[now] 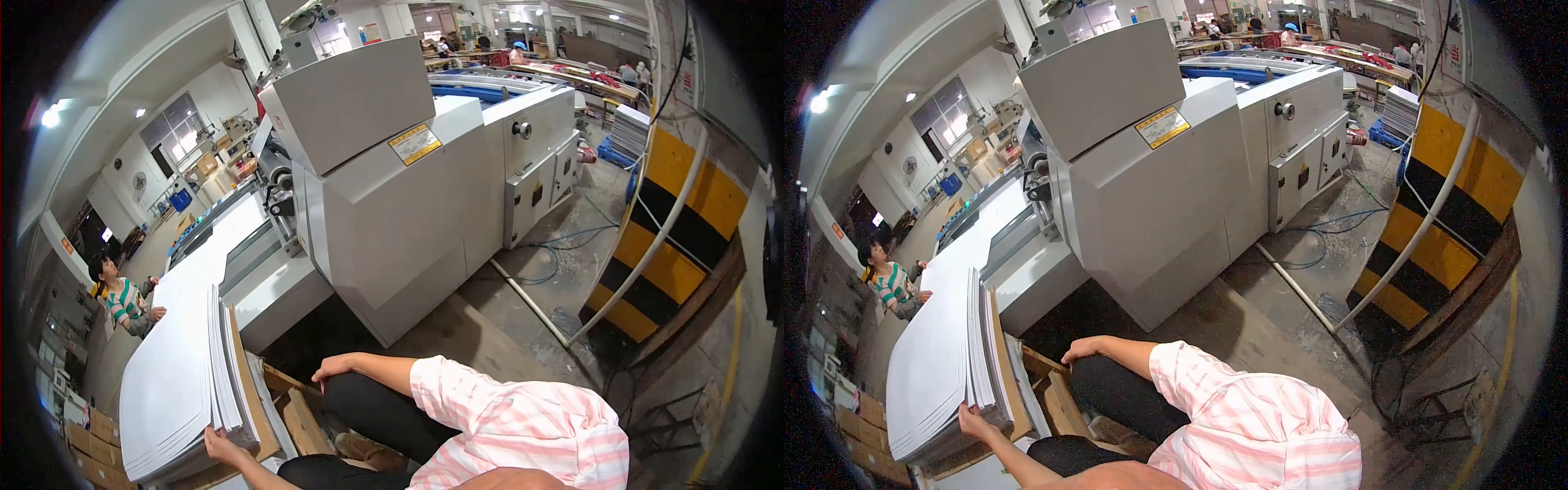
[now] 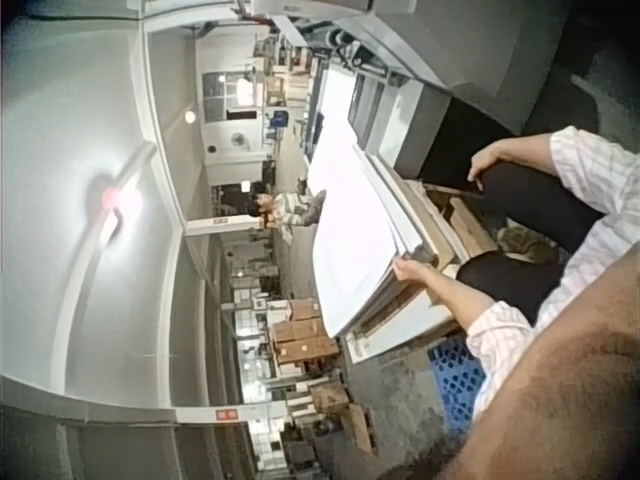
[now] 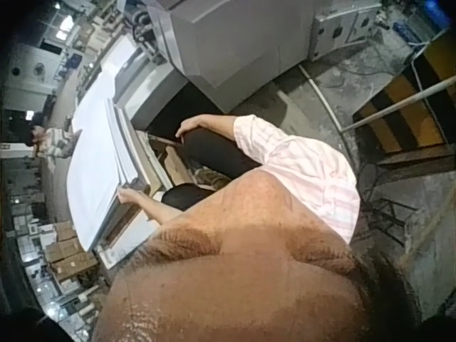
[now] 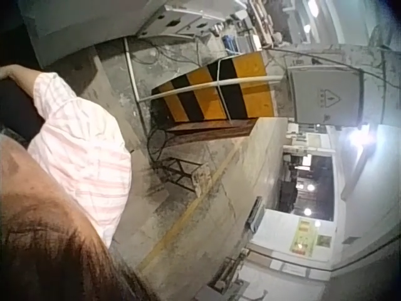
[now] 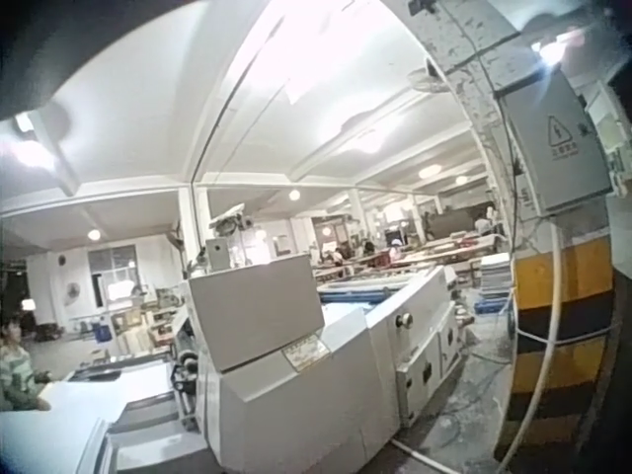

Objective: The recorder is loading large sheets of white paper into a processing machine, likely a cutter or printer.

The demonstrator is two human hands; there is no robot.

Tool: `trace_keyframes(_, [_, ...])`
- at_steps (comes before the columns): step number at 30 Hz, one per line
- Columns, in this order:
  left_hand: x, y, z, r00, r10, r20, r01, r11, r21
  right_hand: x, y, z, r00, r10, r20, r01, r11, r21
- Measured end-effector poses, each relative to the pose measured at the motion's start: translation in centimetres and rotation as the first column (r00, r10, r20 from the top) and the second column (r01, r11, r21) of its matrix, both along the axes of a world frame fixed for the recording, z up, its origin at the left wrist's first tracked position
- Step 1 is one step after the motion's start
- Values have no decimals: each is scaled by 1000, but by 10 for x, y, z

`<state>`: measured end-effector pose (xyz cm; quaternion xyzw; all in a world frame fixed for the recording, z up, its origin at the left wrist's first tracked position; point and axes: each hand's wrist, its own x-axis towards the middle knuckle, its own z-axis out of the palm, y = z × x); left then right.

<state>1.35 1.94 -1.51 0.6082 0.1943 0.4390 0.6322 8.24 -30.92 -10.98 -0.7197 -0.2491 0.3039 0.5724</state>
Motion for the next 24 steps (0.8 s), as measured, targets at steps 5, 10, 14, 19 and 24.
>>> trace_keyframes(5, [6,17,-9,997,-71,-24,71,997,31,2,-3,-3,999,-41,10,41,998,-54])
trace_keyframes(10, [-3,13,-4,994,-83,-73,86,996,30,-6,-2,8,998,-58,-18,59,998,32])
trace_keyframes(14, [-1,19,-7,996,-69,-64,72,996,46,-7,-2,11,998,-69,-15,69,997,22])
trace_keyframes(19, [-1,16,-5,992,-83,-100,87,996,36,-7,-2,13,997,-59,52,60,998,-22])
trace_keyframes(24, [-1,22,-6,991,-100,-85,102,995,22,-13,-3,25,996,-48,76,48,999,-7])
